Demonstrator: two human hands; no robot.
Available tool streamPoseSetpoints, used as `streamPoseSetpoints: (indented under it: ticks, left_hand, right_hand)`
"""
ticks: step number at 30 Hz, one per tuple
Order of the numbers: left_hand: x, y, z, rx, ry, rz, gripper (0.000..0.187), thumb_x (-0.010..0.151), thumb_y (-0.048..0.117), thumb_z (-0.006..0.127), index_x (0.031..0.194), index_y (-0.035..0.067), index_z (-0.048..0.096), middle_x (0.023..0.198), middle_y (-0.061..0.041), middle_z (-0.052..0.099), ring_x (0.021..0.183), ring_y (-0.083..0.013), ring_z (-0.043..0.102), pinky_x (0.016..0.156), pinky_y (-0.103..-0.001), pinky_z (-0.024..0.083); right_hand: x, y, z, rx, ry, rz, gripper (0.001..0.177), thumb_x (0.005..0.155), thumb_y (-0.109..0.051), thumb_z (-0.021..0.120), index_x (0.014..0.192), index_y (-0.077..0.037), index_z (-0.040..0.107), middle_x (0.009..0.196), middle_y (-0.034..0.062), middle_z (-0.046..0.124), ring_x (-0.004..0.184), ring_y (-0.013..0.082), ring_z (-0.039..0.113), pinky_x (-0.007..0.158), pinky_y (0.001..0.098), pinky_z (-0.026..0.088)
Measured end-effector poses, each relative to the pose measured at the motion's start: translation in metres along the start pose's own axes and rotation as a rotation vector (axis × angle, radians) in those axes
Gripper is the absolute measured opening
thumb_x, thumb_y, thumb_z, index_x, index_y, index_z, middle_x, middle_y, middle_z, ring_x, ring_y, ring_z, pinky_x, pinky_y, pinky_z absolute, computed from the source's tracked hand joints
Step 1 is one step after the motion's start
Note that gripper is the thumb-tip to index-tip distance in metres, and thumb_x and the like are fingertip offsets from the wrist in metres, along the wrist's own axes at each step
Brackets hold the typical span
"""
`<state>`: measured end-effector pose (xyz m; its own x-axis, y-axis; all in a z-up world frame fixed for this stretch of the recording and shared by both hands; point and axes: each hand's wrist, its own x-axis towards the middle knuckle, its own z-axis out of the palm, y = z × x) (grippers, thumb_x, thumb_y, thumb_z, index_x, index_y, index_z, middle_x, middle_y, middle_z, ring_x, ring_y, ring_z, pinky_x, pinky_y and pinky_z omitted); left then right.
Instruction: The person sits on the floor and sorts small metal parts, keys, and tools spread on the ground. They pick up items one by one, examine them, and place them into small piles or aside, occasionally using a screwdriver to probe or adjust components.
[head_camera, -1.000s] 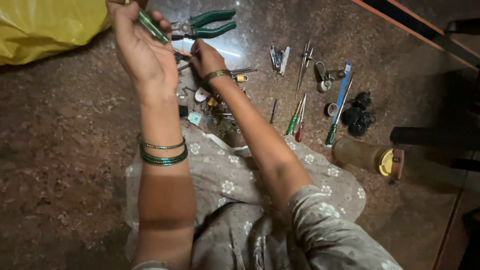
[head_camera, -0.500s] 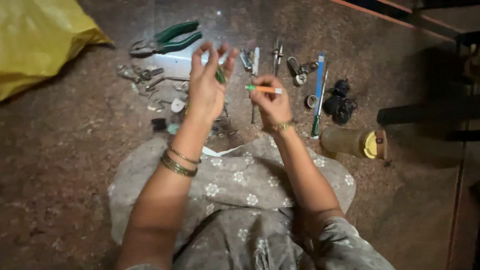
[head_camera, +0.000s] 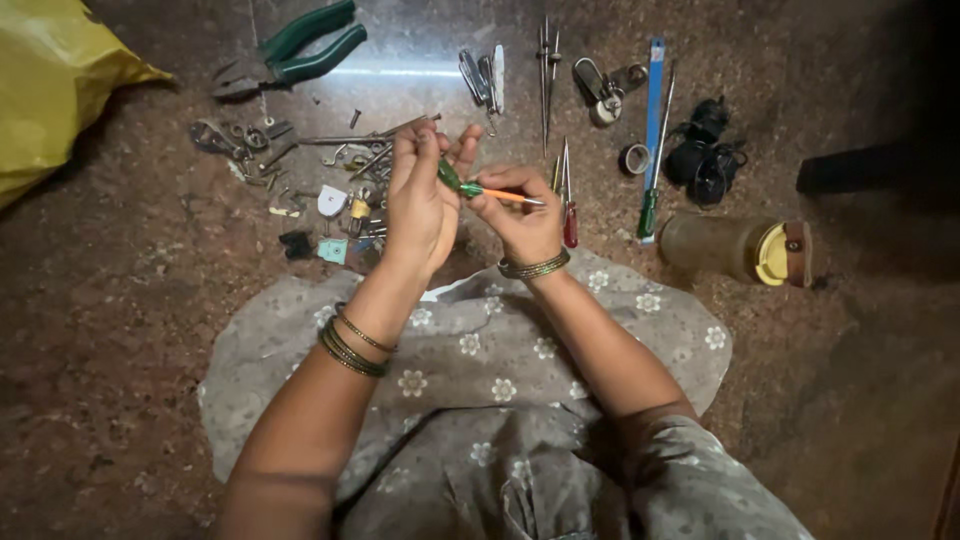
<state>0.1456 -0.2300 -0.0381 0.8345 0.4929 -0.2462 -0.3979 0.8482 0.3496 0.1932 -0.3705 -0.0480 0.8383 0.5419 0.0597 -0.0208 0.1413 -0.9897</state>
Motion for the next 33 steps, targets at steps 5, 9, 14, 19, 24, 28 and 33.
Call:
streamPoseSetpoints:
  ticks: [5, 9, 14, 19, 24, 28, 33]
  left_hand:
    - [-0.005, 0.0, 0.0, 0.076, 0.041, 0.091, 0.014, 0.112, 0.018, 0.048, 0.119, 0.006, 0.046, 0.108, -0.007, 0.049, 0.123, -0.0288, 0.061, 0.113, -0.039, 0.049]
    - [-0.009, 0.0, 0.007, 0.089, 0.021, 0.159, 0.014, 0.113, 0.018, 0.048, 0.122, 0.008, 0.044, 0.109, -0.008, 0.049, 0.125, -0.0291, 0.06, 0.117, -0.039, 0.047]
    - [-0.022, -0.003, 0.019, 0.176, 0.002, 0.242, 0.017, 0.116, 0.023, 0.043, 0.125, 0.01, 0.038, 0.116, -0.009, 0.051, 0.131, -0.029, 0.059, 0.117, -0.038, 0.046]
    - [-0.036, -0.005, 0.031, 0.257, -0.035, 0.306, 0.017, 0.116, 0.025, 0.04, 0.126, 0.012, 0.034, 0.126, -0.011, 0.053, 0.132, -0.0301, 0.058, 0.116, -0.037, 0.046]
    - [-0.041, -0.003, 0.034, 0.268, -0.093, 0.332, 0.016, 0.12, 0.024, 0.041, 0.129, 0.012, 0.034, 0.117, -0.007, 0.048, 0.141, -0.0336, 0.056, 0.122, -0.04, 0.045]
    - [-0.043, -0.002, 0.034, 0.289, -0.174, 0.322, 0.017, 0.119, 0.024, 0.041, 0.13, 0.013, 0.033, 0.12, -0.008, 0.051, 0.145, -0.0317, 0.053, 0.126, -0.041, 0.043]
    - [-0.038, 0.003, 0.035, 0.398, -0.24, 0.268, 0.03, 0.118, 0.022, 0.048, 0.142, 0.012, 0.034, 0.135, -0.014, 0.057, 0.137, -0.0244, 0.053, 0.119, -0.038, 0.045]
  right_hand:
    - [-0.003, -0.008, 0.012, -0.139, -0.03, -0.098, 0.022, 0.09, 0.004, 0.08, 0.106, 0.001, 0.065, 0.119, 0.013, 0.069, 0.111, 0.0174, 0.068, 0.096, 0.0304, 0.056]
    - [0.001, -0.019, 0.018, -0.379, -0.011, -0.28, 0.022, 0.087, 0.004, 0.083, 0.102, 0.001, 0.067, 0.112, 0.0138, 0.07, 0.106, 0.0212, 0.07, 0.093, 0.0324, 0.057]
    - [-0.007, -0.02, 0.021, -0.501, 0.057, -0.395, 0.023, 0.083, 0.003, 0.085, 0.1, 0.001, 0.069, 0.105, 0.0147, 0.071, 0.098, 0.0238, 0.072, 0.086, 0.0334, 0.058]
    - [-0.018, -0.001, 0.022, -0.3, 0.178, -0.292, 0.027, 0.085, -0.002, 0.088, 0.103, -0.001, 0.068, 0.108, 0.0108, 0.07, 0.099, 0.0174, 0.068, 0.088, 0.0297, 0.056]
    - [-0.022, 0.012, 0.015, -0.233, 0.22, -0.219, 0.028, 0.085, -0.005, 0.087, 0.105, 0.0, 0.068, 0.108, 0.0094, 0.067, 0.099, 0.0153, 0.065, 0.089, 0.0281, 0.054]
    - [-0.016, 0.014, 0.01, -0.2, 0.205, -0.195, 0.028, 0.087, -0.008, 0.087, 0.105, 0.0, 0.066, 0.107, 0.0095, 0.067, 0.096, 0.0153, 0.066, 0.085, 0.0277, 0.055]
    - [0.0, 0.003, 0.002, -0.036, 0.194, -0.129, 0.03, 0.091, -0.013, 0.085, 0.105, -0.003, 0.061, 0.105, 0.008, 0.064, 0.086, 0.0134, 0.067, 0.075, 0.0264, 0.058]
